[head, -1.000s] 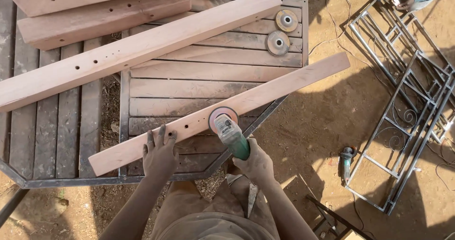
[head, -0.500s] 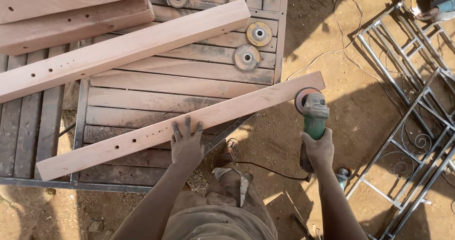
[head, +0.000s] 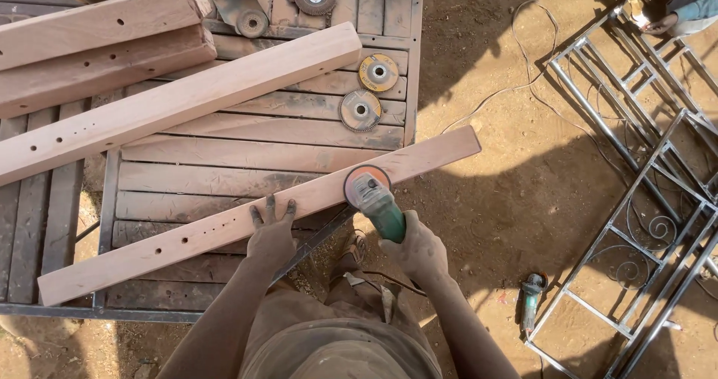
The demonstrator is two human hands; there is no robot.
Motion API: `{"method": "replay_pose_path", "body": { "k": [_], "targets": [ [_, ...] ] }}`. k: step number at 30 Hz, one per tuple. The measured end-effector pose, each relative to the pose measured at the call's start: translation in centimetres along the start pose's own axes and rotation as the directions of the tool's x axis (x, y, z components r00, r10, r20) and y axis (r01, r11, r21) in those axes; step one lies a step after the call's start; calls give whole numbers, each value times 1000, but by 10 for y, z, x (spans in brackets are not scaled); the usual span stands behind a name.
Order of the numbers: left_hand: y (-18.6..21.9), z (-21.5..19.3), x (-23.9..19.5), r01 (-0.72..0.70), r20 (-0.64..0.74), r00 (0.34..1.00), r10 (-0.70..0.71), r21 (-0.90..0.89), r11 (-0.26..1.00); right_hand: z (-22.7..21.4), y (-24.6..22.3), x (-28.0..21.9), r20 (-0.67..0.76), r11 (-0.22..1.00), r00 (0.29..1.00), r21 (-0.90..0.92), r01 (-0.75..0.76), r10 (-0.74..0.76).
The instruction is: Sanding wooden beams using an angle grinder with a sanding disc
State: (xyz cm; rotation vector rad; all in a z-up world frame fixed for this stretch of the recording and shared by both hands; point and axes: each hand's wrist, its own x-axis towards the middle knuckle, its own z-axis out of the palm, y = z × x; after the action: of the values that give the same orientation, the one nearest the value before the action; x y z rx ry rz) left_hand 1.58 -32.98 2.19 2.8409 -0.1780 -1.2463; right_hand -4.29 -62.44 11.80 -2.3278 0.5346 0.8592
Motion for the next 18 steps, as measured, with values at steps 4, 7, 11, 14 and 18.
{"method": "replay_pose_path", "body": {
  "k": [4, 7, 11, 14, 18],
  "targets": [
    [4, -2, -3, -13, -24, 1000, 14, 16, 1000, -28, 42, 23, -147, 990, 979, 30, -140, 143],
    [5, 7, -2, -18, -52, 999, 16, -28, 999, -46, 72, 32, -314, 975, 923, 90, -205, 223],
    [7, 4, 0, -21, -62, 998, 18, -55, 998, -52, 69, 38, -356, 987, 921, 66, -145, 159],
    [8, 2, -3, -2, -58, 998, -2, -69, 998, -37, 35, 38, -271, 989, 954, -29, -143, 130],
    [1, 7, 2, 5, -57, 998, -10, -82, 997, -16, -12, 24, -17, 975, 997, -207, 76, -82]
  ]
}}
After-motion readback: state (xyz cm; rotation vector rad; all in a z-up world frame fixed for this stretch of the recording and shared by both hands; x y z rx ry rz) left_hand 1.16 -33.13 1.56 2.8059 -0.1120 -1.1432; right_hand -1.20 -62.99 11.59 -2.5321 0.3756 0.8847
